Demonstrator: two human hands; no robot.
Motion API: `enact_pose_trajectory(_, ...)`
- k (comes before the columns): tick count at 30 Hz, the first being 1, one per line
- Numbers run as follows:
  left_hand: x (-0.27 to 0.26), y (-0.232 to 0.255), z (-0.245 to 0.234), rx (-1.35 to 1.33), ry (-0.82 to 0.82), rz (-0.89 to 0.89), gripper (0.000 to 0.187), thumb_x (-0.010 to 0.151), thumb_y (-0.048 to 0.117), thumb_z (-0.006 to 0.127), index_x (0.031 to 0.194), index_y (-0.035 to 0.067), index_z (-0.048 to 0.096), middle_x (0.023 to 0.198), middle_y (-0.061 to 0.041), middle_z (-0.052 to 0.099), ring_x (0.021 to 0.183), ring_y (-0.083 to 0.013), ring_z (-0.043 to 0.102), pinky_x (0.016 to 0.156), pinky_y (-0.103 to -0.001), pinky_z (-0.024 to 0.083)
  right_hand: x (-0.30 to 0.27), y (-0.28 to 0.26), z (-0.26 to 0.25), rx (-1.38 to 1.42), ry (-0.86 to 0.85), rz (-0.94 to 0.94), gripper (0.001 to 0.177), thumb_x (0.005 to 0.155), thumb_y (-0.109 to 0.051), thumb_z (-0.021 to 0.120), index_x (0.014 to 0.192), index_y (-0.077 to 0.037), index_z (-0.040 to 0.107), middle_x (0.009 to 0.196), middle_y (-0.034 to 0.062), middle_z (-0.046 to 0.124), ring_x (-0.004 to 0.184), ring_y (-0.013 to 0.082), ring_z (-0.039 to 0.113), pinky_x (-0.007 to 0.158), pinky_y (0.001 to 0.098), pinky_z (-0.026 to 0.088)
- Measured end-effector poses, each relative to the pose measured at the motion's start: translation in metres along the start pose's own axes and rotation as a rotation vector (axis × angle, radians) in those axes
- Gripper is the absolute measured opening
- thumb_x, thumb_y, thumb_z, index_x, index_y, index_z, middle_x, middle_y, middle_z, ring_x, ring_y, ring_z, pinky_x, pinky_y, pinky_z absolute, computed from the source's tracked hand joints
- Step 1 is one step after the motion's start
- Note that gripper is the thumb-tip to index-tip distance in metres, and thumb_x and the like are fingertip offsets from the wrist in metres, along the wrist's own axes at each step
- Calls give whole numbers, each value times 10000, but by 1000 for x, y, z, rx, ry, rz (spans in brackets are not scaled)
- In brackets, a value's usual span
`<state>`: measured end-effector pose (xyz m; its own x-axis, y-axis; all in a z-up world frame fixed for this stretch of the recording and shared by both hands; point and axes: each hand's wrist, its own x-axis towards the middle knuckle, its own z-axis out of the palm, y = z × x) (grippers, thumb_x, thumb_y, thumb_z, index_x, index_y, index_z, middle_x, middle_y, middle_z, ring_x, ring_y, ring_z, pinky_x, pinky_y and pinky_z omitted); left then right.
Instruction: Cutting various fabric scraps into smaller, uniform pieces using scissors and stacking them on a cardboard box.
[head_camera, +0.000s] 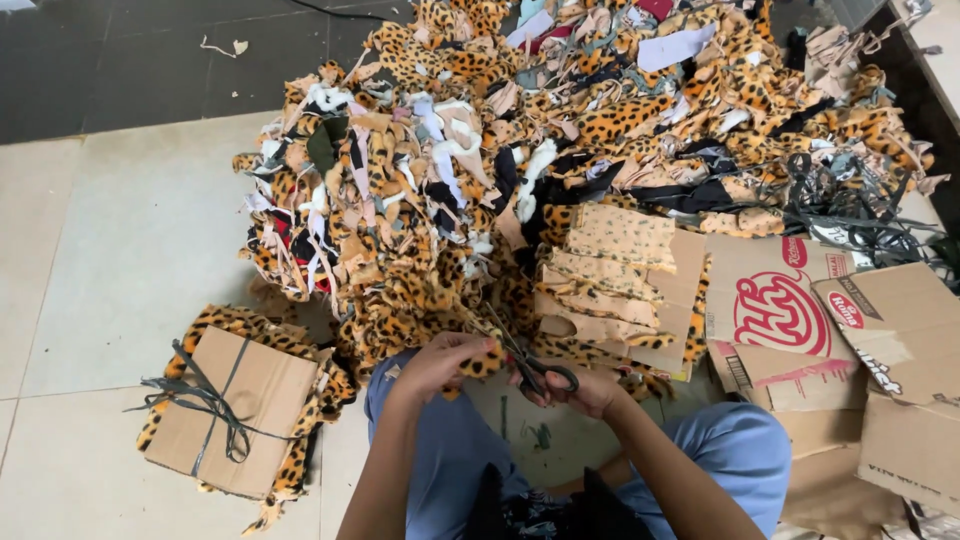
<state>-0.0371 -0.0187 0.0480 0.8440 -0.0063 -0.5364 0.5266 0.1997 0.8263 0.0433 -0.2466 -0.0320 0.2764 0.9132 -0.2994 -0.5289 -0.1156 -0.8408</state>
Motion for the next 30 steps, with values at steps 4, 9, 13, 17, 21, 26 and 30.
enact_pose_trajectory(4,23,-28,-18,176,53,40,287,917,276,782,938,-9,815,489,-25,461,358,-73,262,394,-239,257,1,2,-4,25,-23,-26,656,793,-732,673,807,-77,663,607,71,501,618,169,397,670,333,366)
enact_pose_trajectory(9,23,-13,-12,185,49,106,302,943,326,756,834,48,792,590,-57,509,501,-115,353,490,-275,289,-10,-11,-1,-11,33,-61,587,772,-710,721,782,-128,642,619,72,583,609,188,462,652,349,371)
enact_pose_trajectory(13,33,-10,-12,195,66,159,300,944,335,755,826,60,778,661,-86,596,592,-126,417,547,-291,316,-10,-17,-2,-39,50,-98,596,748,-684,751,768,-95,660,615,126,620,624,237,537,671,363,422)
enact_pose_trajectory(17,50,-24,-14,180,16,79,276,947,306,753,950,35,801,922,-144,730,682,-160,598,603,-271,508,-8,-34,3,-100,86,-94,609,748,-707,741,710,-103,682,600,80,606,589,187,477,653,333,370)
enact_pose_trajectory(21,59,-23,-11,215,-23,42,281,946,315,761,963,38,806,999,-148,748,717,-165,663,625,-283,543,0,-41,0,-156,106,-110,588,767,-685,754,670,-111,671,579,57,592,564,179,440,633,346,346)
enact_pose_trajectory(26,65,-27,-16,160,11,12,268,934,277,769,973,13,795,995,-154,734,669,-159,659,586,-271,521,10,-22,-15,-223,147,-152,513,775,-592,819,651,-120,663,536,30,565,537,152,443,606,317,353)
enact_pose_trajectory(30,63,-29,-22,139,41,-9,301,915,267,788,1017,-16,791,1009,-169,721,650,-146,638,578,-248,495,16,-8,-18,-221,139,-183,440,795,-497,862,671,-124,665,506,15,546,511,133,424,566,295,343)
